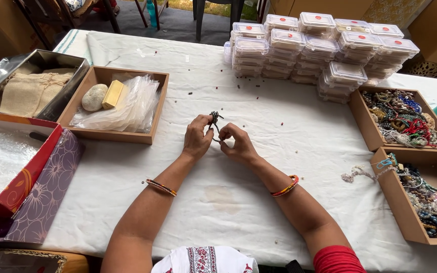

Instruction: The person sits at a table and packages jewelry items. They place a bracelet into a small plastic bag, then into a cloth pouch, and finally into a plastic container. They repeat the process with a necklace.

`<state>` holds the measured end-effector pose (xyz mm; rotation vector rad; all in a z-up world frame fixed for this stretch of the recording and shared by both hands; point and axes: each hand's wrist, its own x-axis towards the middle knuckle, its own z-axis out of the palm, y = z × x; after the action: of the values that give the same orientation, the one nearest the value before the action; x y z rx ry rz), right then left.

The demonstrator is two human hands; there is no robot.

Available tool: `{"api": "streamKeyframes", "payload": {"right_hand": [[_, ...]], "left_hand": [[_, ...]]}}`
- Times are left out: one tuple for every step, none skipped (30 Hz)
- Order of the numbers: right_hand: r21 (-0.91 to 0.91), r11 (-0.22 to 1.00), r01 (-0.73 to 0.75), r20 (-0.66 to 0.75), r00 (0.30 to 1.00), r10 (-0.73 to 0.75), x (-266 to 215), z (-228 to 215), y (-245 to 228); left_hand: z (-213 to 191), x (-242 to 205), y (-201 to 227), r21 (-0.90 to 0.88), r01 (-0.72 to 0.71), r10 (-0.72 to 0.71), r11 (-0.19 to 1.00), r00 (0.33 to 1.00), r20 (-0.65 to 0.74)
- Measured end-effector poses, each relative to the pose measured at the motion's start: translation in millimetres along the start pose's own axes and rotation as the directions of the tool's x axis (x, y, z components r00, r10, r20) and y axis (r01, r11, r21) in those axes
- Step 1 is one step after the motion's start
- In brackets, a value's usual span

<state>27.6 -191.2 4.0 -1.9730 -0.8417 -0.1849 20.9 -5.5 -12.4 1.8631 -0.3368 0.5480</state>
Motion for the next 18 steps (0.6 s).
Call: {"api": "streamKeyframes", "payload": {"right_hand": [[-0.035, 0.994, 0.101, -0.022, 0.995, -0.101, -0.7, -0.8, -2.4], [-0.034, 0.995, 0.099, -0.023, 0.995, -0.099, -1.0, -0.7, -0.9], [-0.048, 0.989, 0.143, -0.064, 0.987, -0.146, -1.3, -0.6, 0.5], [-0.065, 0.980, 0.189, -0.104, 0.975, -0.195, -0.9, -0.9, 1.9], [-0.065, 0.980, 0.188, -0.105, 0.975, -0.194, -0.7, -1.2, 2.2], [-0.069, 0.981, 0.182, -0.154, 0.970, -0.191, -0.5, -1.9, 2.6], [-0.072, 0.982, 0.176, -0.202, 0.961, -0.187, -0.3, -2.5, 2.8], [-0.073, 0.982, 0.176, -0.203, 0.961, -0.188, 0.5, -2.9, 2.5], [-0.061, 0.987, 0.149, -0.239, 0.958, -0.159, 1.4, -3.3, 2.2], [-0.047, 0.991, 0.122, -0.274, 0.953, -0.130, 2.0, -3.8, 2.0], [-0.048, 0.991, 0.122, -0.274, 0.953, -0.130, 2.4, -4.6, 1.1], [-0.022, 0.995, 0.098, -0.281, 0.955, -0.100, 3.2, -5.2, 0.1], [0.005, 0.997, 0.074, -0.286, 0.956, -0.070, 3.9, -5.8, -0.8], [0.005, 0.997, 0.073, -0.286, 0.956, -0.069, 3.6, -5.4, 1.1], [0.064, 0.997, 0.053, -0.258, 0.966, -0.035, 3.3, -4.9, 3.0], [0.122, 0.992, 0.032, -0.228, 0.974, -0.004, 3.3, -4.9, 5.1], [0.121, 0.992, 0.032, -0.229, 0.973, -0.003, 3.2, -4.6, 10.2], [0.233, 0.972, 0.012, -0.172, 0.985, 0.029, 2.7, -3.8, 15.3]], "left_hand": [[0.3, -0.7, 0.5, 0.235, -0.045, 0.046, 0.971, 0.999, 0.002], [-1.6, -0.4, 7.2, 0.235, -0.045, 0.045, 0.971, 0.999, 0.004], [-3.6, -0.1, 14.1, 0.331, -0.077, 0.076, 0.941, 0.997, 0.016], [-5.7, 1.1, 21.0, 0.422, -0.111, 0.108, 0.900, 0.994, 0.031], [-5.6, 1.1, 20.4, 0.423, -0.112, 0.109, 0.899, 0.994, 0.032], [-5.2, 1.2, 19.9, 0.406, -0.075, 0.063, 0.911, 0.997, 0.043], [-4.9, 1.3, 19.4, 0.390, -0.036, 0.017, 0.920, 0.998, 0.054], [-3.3, 0.9, 17.4, 0.390, -0.038, 0.018, 0.920, 0.998, 0.054], [-1.9, 0.6, 15.5, 0.338, -0.003, -0.031, 0.941, 0.995, 0.093], [-0.1, 0.1, 13.5, 0.286, 0.036, -0.077, 0.957, 0.988, 0.134], [1.1, -0.5, 13.2, 0.286, 0.035, -0.076, 0.958, 0.988, 0.135], [2.0, -0.9, 12.8, 0.220, 0.060, -0.100, 0.974, 0.980, 0.172], [2.9, -1.2, 12.3, 0.155, 0.088, -0.120, 0.984, 0.970, 0.209], [1.3, -1.8, 12.3, 0.155, 0.089, -0.121, 0.984, 0.970, 0.210], [-0.2, -2.4, 12.2, -0.006, 0.224, -0.214, 0.975, 0.939, 0.269], [-1.6, -2.3, 12.3, -0.157, 0.358, -0.289, 0.920, 0.894, 0.342], [-2.3, -1.9, 7.7, -0.157, 0.358, -0.289, 0.920, 0.894, 0.343], [-3.2, -2.2, 3.1, -0.284, 0.396, -0.282, 0.873, 0.886, 0.369]]}}
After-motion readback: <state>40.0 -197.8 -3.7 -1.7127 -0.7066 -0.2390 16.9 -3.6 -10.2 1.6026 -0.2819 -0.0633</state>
